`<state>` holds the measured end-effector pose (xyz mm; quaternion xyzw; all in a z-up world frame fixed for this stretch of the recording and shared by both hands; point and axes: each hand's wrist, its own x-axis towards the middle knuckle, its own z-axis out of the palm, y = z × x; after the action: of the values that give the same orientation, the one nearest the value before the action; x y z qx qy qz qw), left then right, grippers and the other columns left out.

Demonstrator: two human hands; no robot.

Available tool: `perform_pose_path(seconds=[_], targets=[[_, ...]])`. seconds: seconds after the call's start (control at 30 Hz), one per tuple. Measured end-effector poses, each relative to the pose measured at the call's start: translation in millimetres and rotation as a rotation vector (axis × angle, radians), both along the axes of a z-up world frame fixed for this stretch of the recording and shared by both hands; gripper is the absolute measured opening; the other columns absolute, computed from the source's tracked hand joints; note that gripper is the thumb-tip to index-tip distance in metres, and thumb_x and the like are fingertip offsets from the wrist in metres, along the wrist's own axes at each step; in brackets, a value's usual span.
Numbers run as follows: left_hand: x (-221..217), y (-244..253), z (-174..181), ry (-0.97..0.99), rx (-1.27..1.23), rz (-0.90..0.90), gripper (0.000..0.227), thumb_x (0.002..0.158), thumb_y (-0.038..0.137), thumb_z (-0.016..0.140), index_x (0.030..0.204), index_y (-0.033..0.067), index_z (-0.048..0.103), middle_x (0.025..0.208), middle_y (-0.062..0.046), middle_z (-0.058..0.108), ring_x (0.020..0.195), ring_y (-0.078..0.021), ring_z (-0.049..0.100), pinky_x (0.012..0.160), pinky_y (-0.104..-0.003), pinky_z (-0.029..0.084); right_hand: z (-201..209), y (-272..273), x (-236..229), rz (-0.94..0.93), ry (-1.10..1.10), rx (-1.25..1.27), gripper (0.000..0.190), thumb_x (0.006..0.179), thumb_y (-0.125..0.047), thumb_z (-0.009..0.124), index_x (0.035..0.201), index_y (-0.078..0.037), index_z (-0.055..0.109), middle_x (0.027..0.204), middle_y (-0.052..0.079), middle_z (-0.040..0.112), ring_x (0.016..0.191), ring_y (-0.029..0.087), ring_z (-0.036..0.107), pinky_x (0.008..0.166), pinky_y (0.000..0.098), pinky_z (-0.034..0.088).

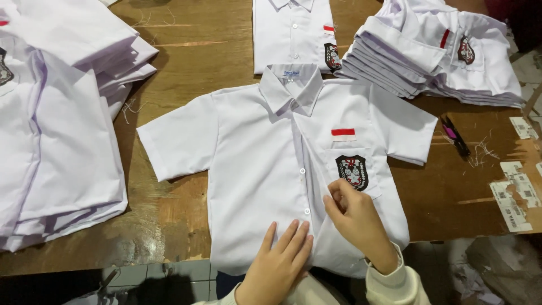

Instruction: A worker in a garment factory aligns the collar and smooths the front of a white school uniform shirt on a work table.

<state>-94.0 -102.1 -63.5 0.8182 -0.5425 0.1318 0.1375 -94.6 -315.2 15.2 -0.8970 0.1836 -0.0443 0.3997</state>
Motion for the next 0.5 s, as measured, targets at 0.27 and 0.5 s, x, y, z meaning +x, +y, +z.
perform_pose_path(seconds=[0.27, 0.5], targets=[[92.6, 20.6, 72.4, 0.481, -0.029, -0.384, 0.024, 0.097, 0.024, 0.060, 0.118, 0.0140, 0.067, 0.121, -0.006, 0.068, 0.099, -0.0255, 0.067, 0.097, -0.049, 0.041, 8.0, -3.6, 8.9, 0.435, 0.422, -0.254, 0.035, 0.096, -0.044, 0.062, 0.124, -0.023, 0.059, 0.092, -0.002, 0.072, 0.082, 0.020, 0.069, 0.074, 0.0379, 0.052], [246.0, -85.6, 25.2, -0.114, -0.229, -0.060, 0.028, 0.095, 0.026, 0.065, 0.122, 0.0178, 0.066, 0.131, -0.001, 0.066, 0.130, -0.0264, 0.059, 0.096, -0.046, 0.055, -24.7, -10.4, 82.4, 0.429, -0.180, -0.679, 0.060, 0.104, -0.048, 0.052, 0.145, -0.005, 0.050, 0.145, 0.021, 0.051, 0.137, 0.041, 0.049, 0.108, 0.0627, 0.042]])
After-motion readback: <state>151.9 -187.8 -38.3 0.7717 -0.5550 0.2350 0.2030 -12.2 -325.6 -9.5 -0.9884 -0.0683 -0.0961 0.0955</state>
